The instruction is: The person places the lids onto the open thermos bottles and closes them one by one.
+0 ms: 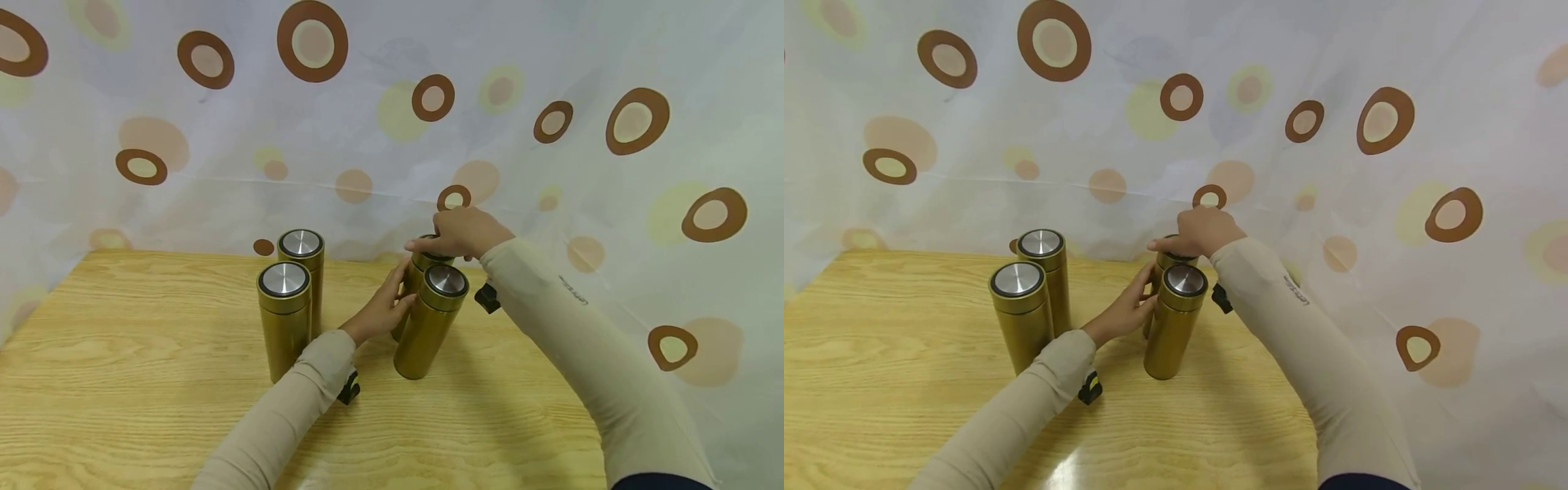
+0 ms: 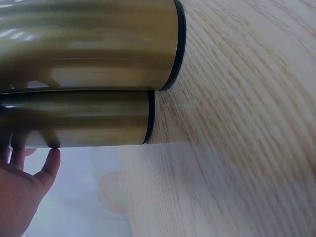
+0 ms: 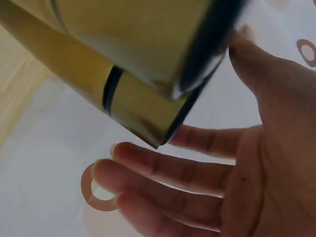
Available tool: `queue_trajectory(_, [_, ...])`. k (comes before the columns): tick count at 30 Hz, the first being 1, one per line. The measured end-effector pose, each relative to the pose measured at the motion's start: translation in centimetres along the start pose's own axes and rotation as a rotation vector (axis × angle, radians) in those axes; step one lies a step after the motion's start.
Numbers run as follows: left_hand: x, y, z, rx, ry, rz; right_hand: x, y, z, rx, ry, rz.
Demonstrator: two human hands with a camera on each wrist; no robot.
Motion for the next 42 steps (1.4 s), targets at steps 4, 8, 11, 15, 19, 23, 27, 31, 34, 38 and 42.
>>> queue_trajectory(4, [0.0,0.0,0.0,-0.009,-0.005,-0.002,0.1,-0.1,-0.4,0.043,0.102,0.049])
queue_trajectory(8, [-0.1,-0.1,0.0,-0.013,-0.029,-0.007,0.1,0.0,-1.0,0.077,0.209,0.092])
queue_trajectory(11, [-0.1,-0.1,0.0,-0.015,-0.041,-0.005,0.1,0.2,-1.4,0.085,0.246,0.087])
queue_trajectory(15, [-0.2,0.0,0.0,-0.020,-0.050,-0.002,0.4,0.3,-1.5,0.081,0.267,0.094])
queue_trajectory(19, [-0.2,0.0,0.0,-0.019,-0.051,-0.008,0.8,0.4,-1.4,0.060,0.285,0.063])
queue_trajectory(23, [-0.2,-0.1,0.0,-0.017,-0.040,-0.007,1.1,0.5,-1.3,0.050,0.290,0.019])
queue_trajectory(27, [-0.3,-0.2,0.0,-0.014,-0.029,-0.005,1.1,0.5,-1.2,0.050,0.289,-0.008])
queue_trajectory(31, [-0.3,-0.3,0.0,-0.015,-0.034,0.004,1.0,0.5,-0.9,0.031,0.304,-0.026])
queue_trajectory(34, [-0.4,-0.3,0.0,-0.014,-0.042,0.012,0.9,0.4,-0.6,0.011,0.292,-0.039])
queue_trajectory(38, [-0.5,-0.2,0.1,-0.011,-0.048,0.023,0.5,0.2,-0.2,-0.011,0.236,-0.057])
queue_trajectory(42, [-0.7,-0.2,0.1,-0.005,-0.058,0.031,0.2,0.1,0.0,0.003,0.163,-0.034])
Point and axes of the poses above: each hand's wrist, its own z-axis towards the middle knuckle, its own y-axis out of the back of the hand, x = y × z, the point moved 7 cm from there along z, towards the middle knuckle, and after that the axes turned 2 degrees about y, right-handed, at the moved point
